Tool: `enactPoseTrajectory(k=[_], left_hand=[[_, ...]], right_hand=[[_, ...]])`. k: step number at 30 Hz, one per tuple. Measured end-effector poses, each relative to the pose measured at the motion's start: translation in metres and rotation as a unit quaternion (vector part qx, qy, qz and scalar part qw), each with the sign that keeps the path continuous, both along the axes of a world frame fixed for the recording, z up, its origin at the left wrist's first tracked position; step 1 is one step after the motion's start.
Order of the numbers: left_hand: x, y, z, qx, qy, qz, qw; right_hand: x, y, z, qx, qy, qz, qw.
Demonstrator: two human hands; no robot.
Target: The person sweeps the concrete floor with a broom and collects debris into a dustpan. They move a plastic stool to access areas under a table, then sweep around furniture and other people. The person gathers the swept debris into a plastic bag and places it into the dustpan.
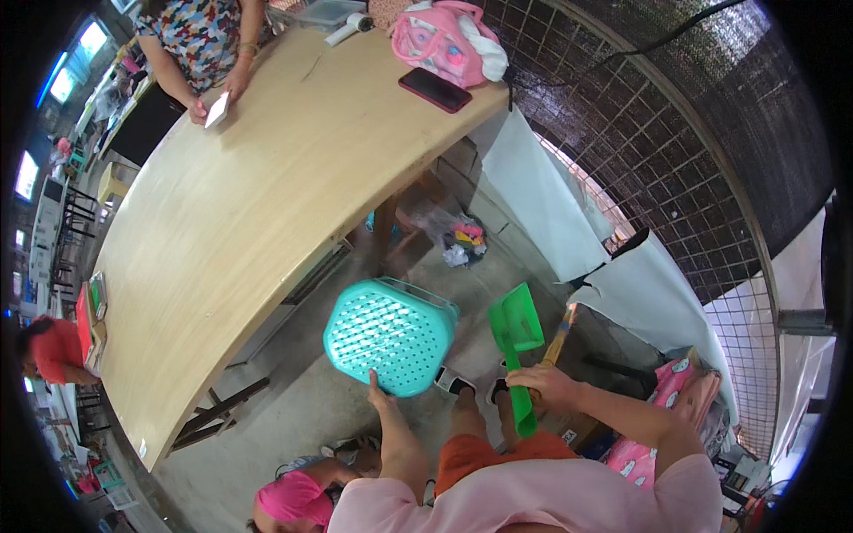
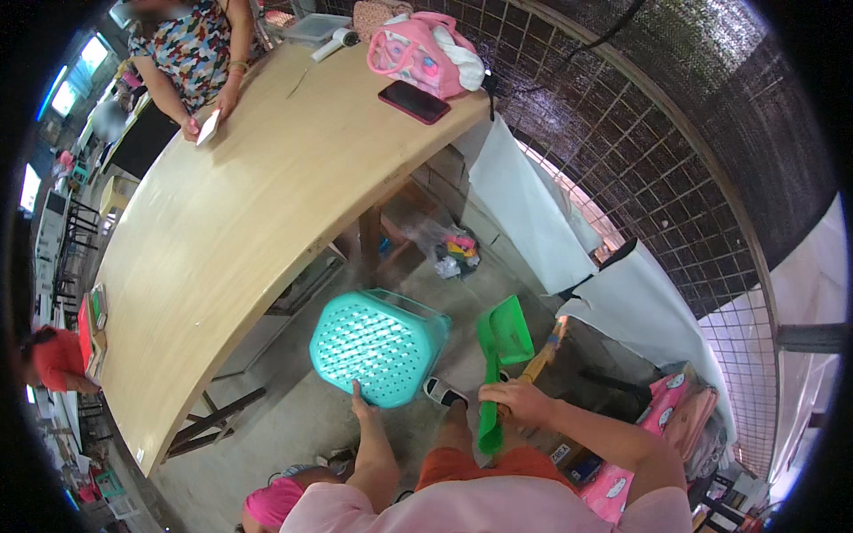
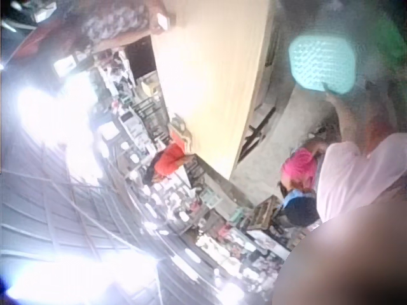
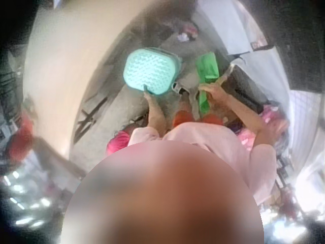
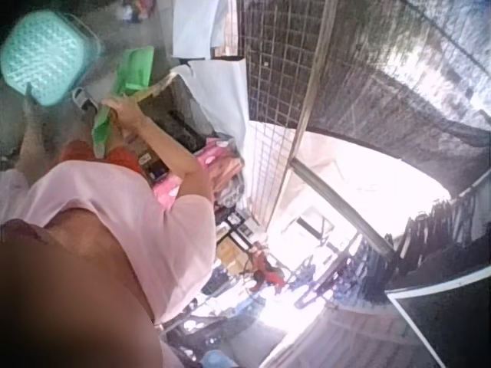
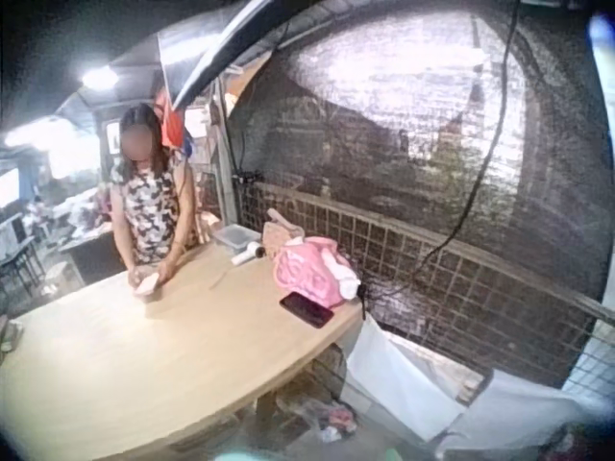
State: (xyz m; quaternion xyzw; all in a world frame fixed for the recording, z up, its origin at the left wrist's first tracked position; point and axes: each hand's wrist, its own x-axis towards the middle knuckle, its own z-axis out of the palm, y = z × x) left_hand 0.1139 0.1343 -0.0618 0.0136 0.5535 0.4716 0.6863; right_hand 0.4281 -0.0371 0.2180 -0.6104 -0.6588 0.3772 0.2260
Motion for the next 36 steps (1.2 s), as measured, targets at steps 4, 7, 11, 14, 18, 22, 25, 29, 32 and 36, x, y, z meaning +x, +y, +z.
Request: enactPoseTrajectory(k=[4,7,11,14,18,22,25,29,32,36], left_hand=[[-0.034,0.007,-0.005,0.017,-0.009,0.066,0.998],[-0.049,0.022,0.019,-0.044,0.052,0.127,0.990],[-0.094,0.027,-0.008,0.020,0.013,0.233,0.972],[-0.122,0.026,-0.040,0.065,-0.077,0.295,0.950],[-0.087,0.042,-0.049,-0.089,0.127,0.308,0.939],[-0.141,0.063,-0.043,-0.094,0.037,0.176,0.979],[-0.089,0.070,0.003,-0.043,-0.085,0.034,0.995],[0.065,0.009,0.195,0.557,0.331,-0.497,0.577],[0.104,-0.008,0.240,0.552,0.240,-0.576,0.553],[0.134,-0.006,0.233,0.491,0.139,-0.606,0.610]], right_hand=[[-0.005,0.012,-0.007,-0.003,-0.002,0.036,0.999],[-0.008,0.014,-0.009,0.001,0.011,0.030,1.000],[-0.018,0.022,-0.023,0.013,0.018,0.034,0.999],[-0.027,0.035,-0.024,-0.003,0.017,0.050,0.999],[-0.036,0.040,-0.033,-0.020,-0.011,0.061,0.998],[-0.051,0.065,-0.021,0.050,0.005,0.095,0.994],[-0.056,0.074,-0.010,0.074,0.014,0.098,0.992],[-0.047,0.065,0.007,0.053,0.009,0.060,0.997],[-0.054,0.081,0.021,0.054,0.006,0.079,0.995],[-0.042,0.089,0.042,0.092,0.027,0.044,0.994]])
